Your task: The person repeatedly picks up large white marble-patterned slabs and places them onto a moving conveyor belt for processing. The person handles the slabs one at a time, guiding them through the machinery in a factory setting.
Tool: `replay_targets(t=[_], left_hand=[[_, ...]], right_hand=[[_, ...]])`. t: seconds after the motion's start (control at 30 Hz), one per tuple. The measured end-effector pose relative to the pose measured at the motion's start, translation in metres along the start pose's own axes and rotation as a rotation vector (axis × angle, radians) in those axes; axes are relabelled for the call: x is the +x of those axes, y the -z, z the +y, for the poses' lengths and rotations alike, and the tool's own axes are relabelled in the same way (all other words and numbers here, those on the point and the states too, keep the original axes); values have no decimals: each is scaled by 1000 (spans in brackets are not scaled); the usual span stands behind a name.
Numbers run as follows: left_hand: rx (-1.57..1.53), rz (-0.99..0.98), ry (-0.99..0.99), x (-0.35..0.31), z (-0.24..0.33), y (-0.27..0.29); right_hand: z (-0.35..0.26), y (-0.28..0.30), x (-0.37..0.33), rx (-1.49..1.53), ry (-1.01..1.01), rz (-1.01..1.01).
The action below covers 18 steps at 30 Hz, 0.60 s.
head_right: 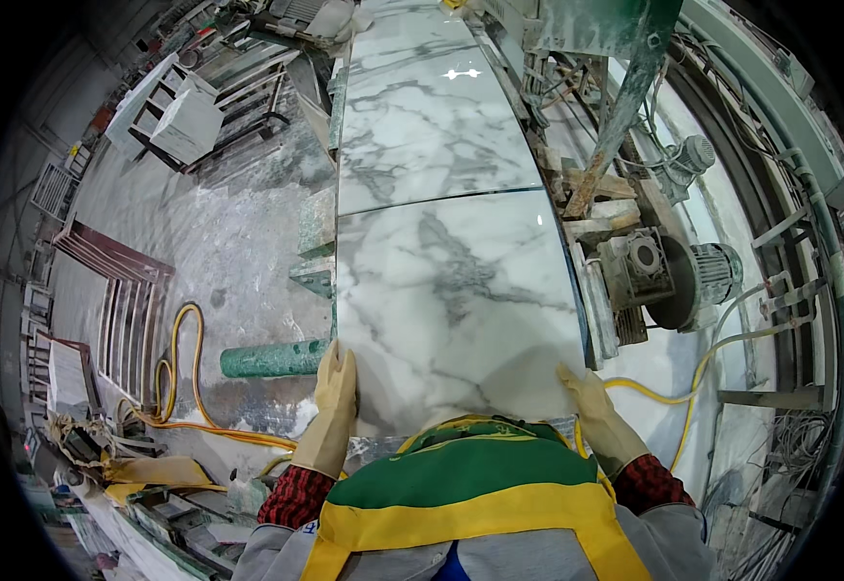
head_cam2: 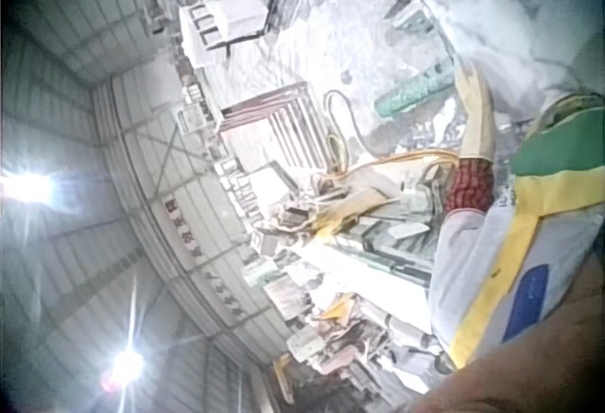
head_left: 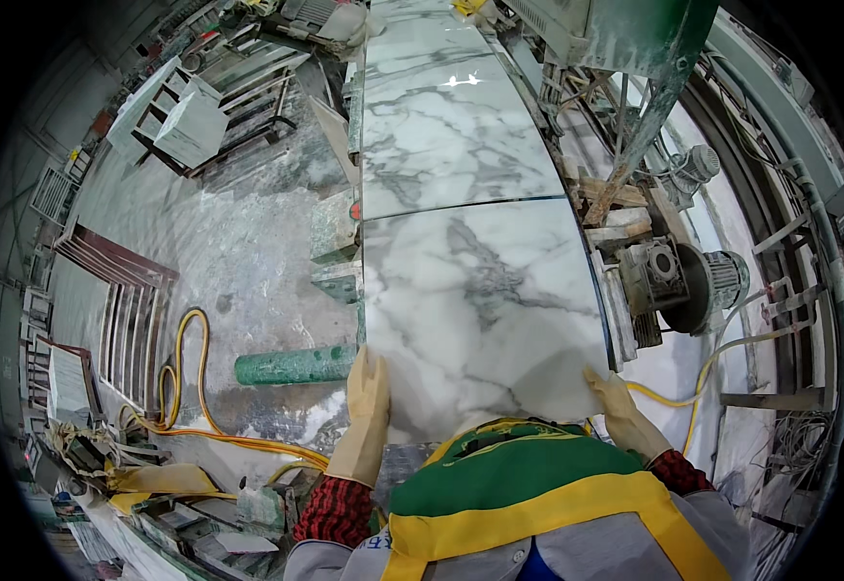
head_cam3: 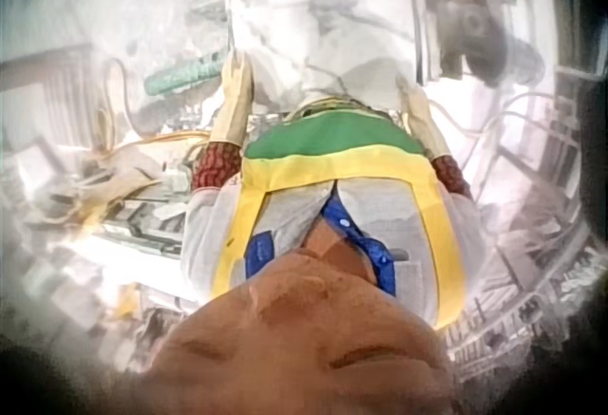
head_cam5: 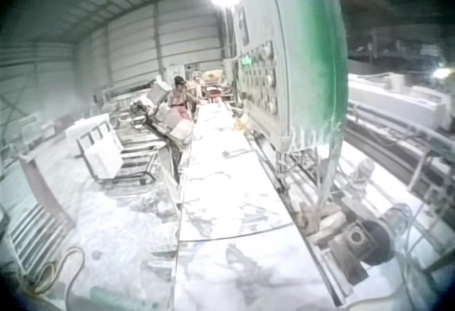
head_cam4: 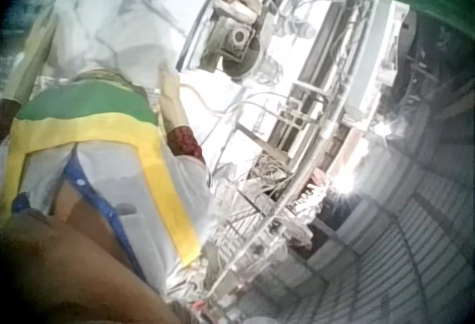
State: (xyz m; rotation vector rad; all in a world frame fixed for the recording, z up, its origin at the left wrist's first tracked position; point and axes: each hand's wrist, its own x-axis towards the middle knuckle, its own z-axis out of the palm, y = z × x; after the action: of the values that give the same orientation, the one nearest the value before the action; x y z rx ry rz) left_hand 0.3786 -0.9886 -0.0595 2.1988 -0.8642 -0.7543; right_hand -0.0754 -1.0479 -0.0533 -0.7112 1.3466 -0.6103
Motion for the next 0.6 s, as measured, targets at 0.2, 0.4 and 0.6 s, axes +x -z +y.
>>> replay_targets(t=[0.2, 0.4, 0.6], left_hand=[[-21, -12, 31, 12, 1, -5], [-7, 13, 69, 10, 11, -8], [-140, 27, 156, 21, -12, -22]], right_hand=[[1, 0, 15, 64, 28, 45], [-15, -2, 15, 82, 10, -11], [-13, 3, 27, 106, -49, 29]])
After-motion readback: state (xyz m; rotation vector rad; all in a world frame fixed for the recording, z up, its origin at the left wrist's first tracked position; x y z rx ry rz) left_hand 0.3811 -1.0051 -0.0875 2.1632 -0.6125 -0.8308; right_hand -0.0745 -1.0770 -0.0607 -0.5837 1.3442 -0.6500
